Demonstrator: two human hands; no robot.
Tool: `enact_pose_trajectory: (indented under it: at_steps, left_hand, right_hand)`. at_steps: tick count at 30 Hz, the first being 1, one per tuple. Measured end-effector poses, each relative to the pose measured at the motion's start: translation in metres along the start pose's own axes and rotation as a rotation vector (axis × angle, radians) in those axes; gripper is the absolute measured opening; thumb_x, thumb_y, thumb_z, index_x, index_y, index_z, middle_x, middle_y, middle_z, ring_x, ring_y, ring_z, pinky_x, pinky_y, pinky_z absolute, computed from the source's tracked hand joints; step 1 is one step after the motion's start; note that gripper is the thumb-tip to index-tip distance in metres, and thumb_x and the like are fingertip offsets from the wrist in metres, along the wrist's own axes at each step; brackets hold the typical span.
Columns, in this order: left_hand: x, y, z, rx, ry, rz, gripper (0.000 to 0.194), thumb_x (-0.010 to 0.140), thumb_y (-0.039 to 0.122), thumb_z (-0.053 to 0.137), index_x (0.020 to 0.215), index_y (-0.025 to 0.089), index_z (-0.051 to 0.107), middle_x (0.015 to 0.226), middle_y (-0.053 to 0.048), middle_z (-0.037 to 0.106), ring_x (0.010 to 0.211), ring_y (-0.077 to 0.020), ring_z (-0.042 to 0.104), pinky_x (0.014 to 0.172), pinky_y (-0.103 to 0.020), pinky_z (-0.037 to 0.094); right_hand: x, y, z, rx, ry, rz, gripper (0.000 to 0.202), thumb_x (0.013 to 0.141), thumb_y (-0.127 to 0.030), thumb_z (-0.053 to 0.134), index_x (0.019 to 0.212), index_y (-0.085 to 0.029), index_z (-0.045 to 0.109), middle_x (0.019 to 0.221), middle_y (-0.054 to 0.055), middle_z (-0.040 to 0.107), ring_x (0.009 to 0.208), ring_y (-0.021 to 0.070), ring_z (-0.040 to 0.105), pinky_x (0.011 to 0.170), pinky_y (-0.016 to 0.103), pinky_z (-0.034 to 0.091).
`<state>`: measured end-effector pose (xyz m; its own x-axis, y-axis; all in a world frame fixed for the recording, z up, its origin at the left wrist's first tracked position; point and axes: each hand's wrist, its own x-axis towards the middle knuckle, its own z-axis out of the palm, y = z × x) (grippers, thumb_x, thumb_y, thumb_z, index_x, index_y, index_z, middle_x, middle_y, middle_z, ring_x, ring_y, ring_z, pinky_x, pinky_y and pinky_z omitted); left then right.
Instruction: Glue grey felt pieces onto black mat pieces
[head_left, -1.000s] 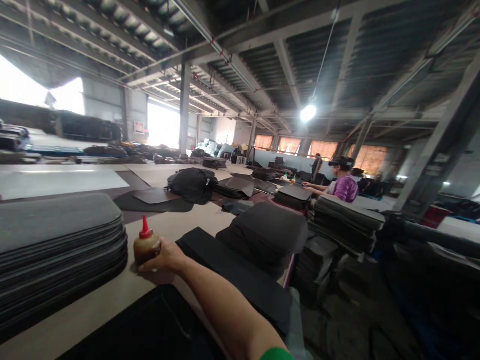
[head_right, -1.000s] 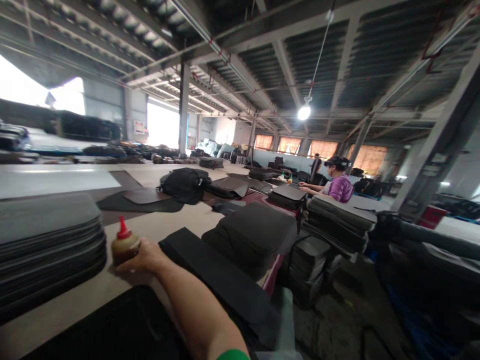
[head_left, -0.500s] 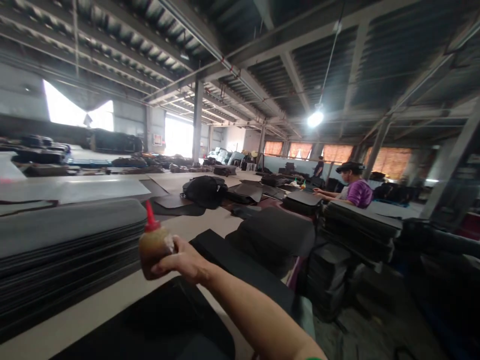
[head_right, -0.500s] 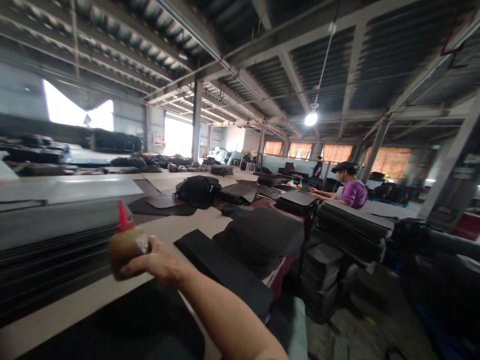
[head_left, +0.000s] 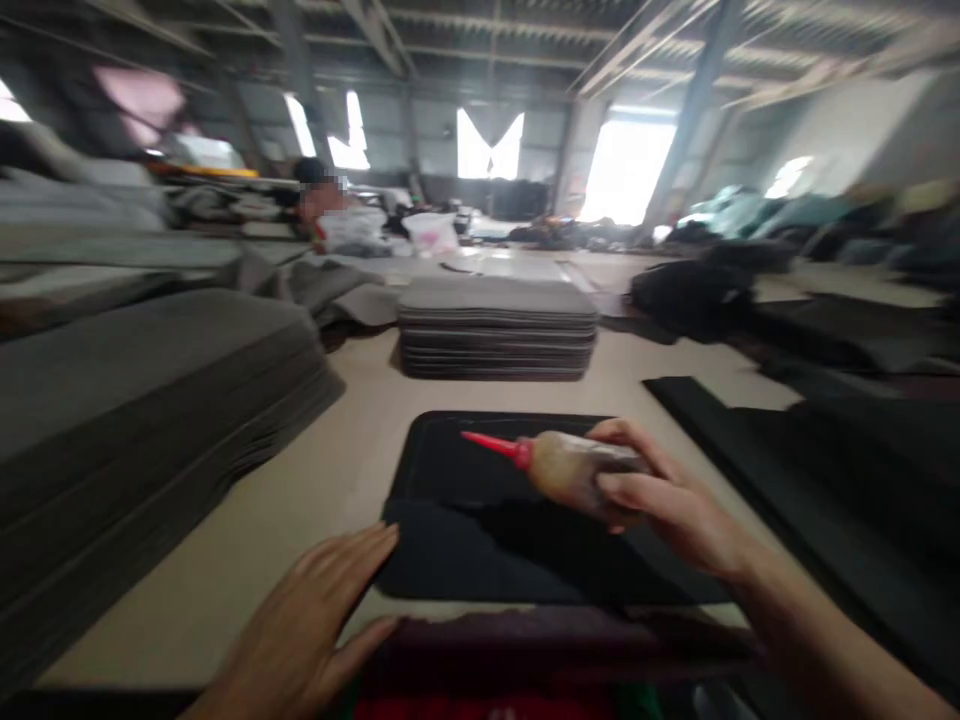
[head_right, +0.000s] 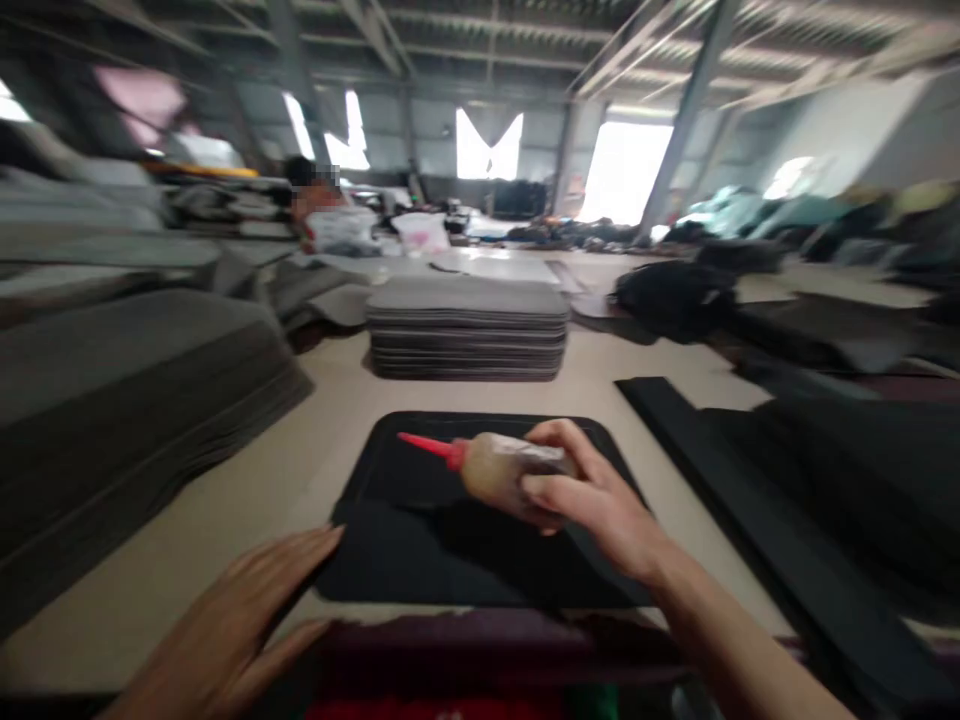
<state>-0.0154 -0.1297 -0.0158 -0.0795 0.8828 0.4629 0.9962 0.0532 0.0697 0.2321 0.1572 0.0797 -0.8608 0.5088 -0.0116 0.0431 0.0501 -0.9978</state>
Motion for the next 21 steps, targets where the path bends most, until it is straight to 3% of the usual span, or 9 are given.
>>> enact_pose_trajectory:
  at_steps: [3, 6, 13, 16, 21]
  left_hand:
    - [-0.023, 0.005, -0.012, -0.008, -0.156, -0.127, 0.077, 0.096, 0.059, 0.055, 0.155, 0.020, 0.025, 0.146, -0.010, 0.053, 0.131, -0.0255, 0.053, 0.112, -0.042, 0.045]
    - [-0.021, 0.010, -0.010, -0.065, -0.148, -0.208, 0.082, 0.095, 0.061, 0.056, 0.155, 0.019, 0.020, 0.149, -0.013, 0.048, 0.134, -0.0276, 0.050, 0.112, -0.045, 0.046]
    - [-0.019, 0.013, -0.012, -0.179, -0.123, -0.203, 0.062, 0.092, 0.054, 0.063, 0.139, 0.021, 0.040, 0.143, -0.013, 0.054, 0.131, -0.0283, 0.052, 0.111, -0.048, 0.047]
    - [-0.018, 0.011, -0.010, -0.199, -0.163, -0.191, 0.054, 0.092, 0.052, 0.064, 0.134, 0.023, 0.046, 0.144, -0.010, 0.054, 0.134, -0.0265, 0.051, 0.115, -0.049, 0.043]
    - [-0.016, 0.011, -0.010, -0.211, -0.157, -0.203, 0.057, 0.091, 0.052, 0.065, 0.136, 0.022, 0.046, 0.143, -0.010, 0.055, 0.134, -0.0258, 0.051, 0.115, -0.048, 0.042]
  right_hand:
    - [-0.001, 0.012, 0.009, -0.142, 0.055, 0.055, 0.043, 0.090, -0.058, 0.064, 0.116, -0.026, 0.054, 0.089, 0.002, 0.059, 0.069, 0.0171, 0.054, 0.050, 0.023, 0.045]
    - [-0.003, 0.016, 0.026, -0.317, 0.019, 0.044, 0.047, 0.090, -0.065, 0.060, 0.117, -0.027, 0.054, 0.092, 0.003, 0.063, 0.074, 0.0202, 0.060, 0.055, 0.025, 0.050]
    - [0.005, 0.012, 0.067, -0.671, -0.016, -0.303, 0.024, 0.095, -0.045, 0.057, 0.107, -0.025, 0.060, 0.094, 0.002, 0.064, 0.078, 0.0190, 0.063, 0.066, 0.029, 0.051]
    - [0.010, 0.011, 0.073, -0.696, -0.080, -0.366, 0.018, 0.096, -0.038, 0.055, 0.106, -0.024, 0.060, 0.098, 0.004, 0.062, 0.081, 0.0190, 0.062, 0.068, 0.030, 0.052]
    - [0.013, 0.014, 0.079, -0.713, -0.163, -0.430, 0.014, 0.098, -0.033, 0.053, 0.109, -0.024, 0.058, 0.101, 0.004, 0.059, 0.086, 0.0179, 0.060, 0.071, 0.030, 0.051]
